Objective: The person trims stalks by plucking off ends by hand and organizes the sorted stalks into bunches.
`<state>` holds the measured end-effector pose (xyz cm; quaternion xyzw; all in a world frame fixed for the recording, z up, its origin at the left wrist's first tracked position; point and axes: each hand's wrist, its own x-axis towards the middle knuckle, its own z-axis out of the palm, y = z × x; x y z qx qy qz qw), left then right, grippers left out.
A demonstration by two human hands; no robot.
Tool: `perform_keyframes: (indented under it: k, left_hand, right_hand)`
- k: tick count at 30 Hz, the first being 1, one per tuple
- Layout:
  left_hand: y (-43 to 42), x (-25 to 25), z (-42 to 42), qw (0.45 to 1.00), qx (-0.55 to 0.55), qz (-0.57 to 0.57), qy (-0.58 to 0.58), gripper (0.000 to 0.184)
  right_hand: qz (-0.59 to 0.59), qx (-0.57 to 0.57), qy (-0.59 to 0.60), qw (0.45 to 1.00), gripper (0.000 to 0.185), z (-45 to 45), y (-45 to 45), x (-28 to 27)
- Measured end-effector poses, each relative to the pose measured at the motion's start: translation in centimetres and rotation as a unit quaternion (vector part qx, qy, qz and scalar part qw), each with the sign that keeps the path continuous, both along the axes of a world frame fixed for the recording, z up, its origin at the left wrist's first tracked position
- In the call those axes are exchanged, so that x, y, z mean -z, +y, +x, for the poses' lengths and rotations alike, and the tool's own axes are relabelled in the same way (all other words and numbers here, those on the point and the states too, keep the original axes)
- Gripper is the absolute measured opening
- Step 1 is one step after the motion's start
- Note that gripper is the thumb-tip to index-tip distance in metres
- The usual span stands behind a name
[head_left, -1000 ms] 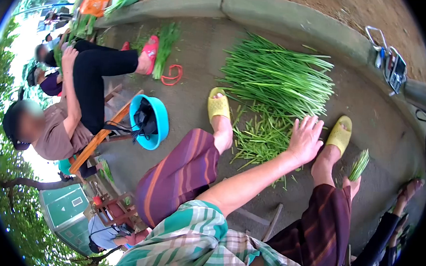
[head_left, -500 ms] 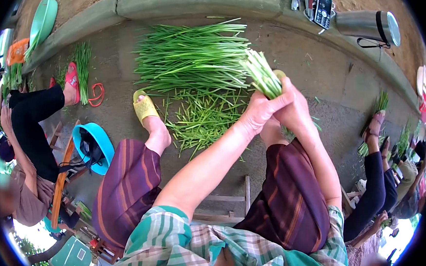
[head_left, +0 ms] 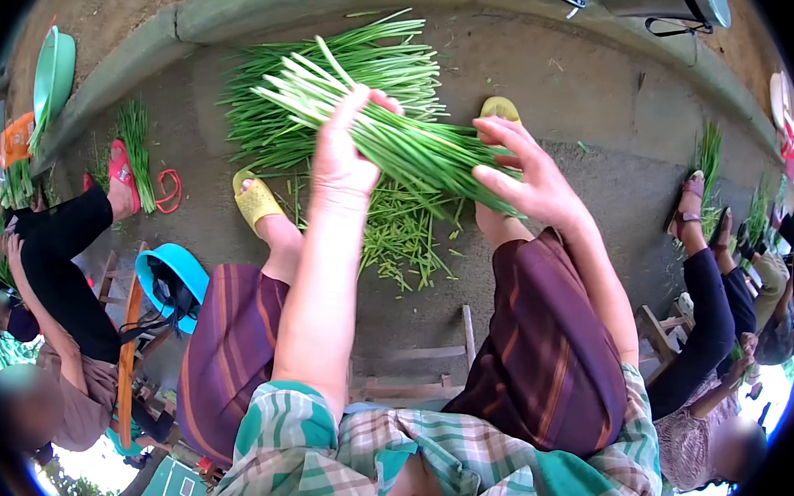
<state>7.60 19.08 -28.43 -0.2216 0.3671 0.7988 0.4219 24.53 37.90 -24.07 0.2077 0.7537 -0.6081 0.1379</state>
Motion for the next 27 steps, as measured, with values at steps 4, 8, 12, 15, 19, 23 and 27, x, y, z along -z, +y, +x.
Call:
perform_keyframes:
  k: [4,8,12,15,19,23,27]
  left_hand:
    - [-2.3,-9.9,-5.5,0.951,0.014,-0.192,0.242,0.019]
    - [-2.6,-17.9,-7.0,0.728,0.124,-0.399,0.544,0.021]
    - [-0.8,-14.9,-7.3,0.353,0.203,-0.581,0.704,0.033]
    - [0.1,-7.0,-7.9,0.273,0.254,-0.536,0.758,0.025]
    - [1.0,4.0,-4.8,0.289,0.446,-0.559,0.636,0.085]
    - [-0.4,6.4,-2.2,0.378,0.455,-0.540,0.598,0.114]
    - [-0.9,6.7,-1.5,0.365,0.457,-0.544,0.601,0.120]
  right_hand:
    - [-0.054,0.086,-0.046,0.994,0.049,2.5,0.3,2.7]
    - [-0.029,0.145,-0.066,0.987,0.050,4.4,0.5,5.8]
    - [-0.023,0.144,-0.110,0.983,0.050,6.1,0.4,8.1]
    - [-0.026,0.149,-0.126,0.980,0.049,7.1,0.3,9.4]
    - [-0.036,0.165,-0.134,0.977,0.045,8.2,0.0,10.4]
    - [-0.042,0.184,-0.152,0.970,0.041,7.8,-0.2,9.5]
    - [-0.055,0.189,-0.140,0.970,0.037,8.1,0.2,9.8]
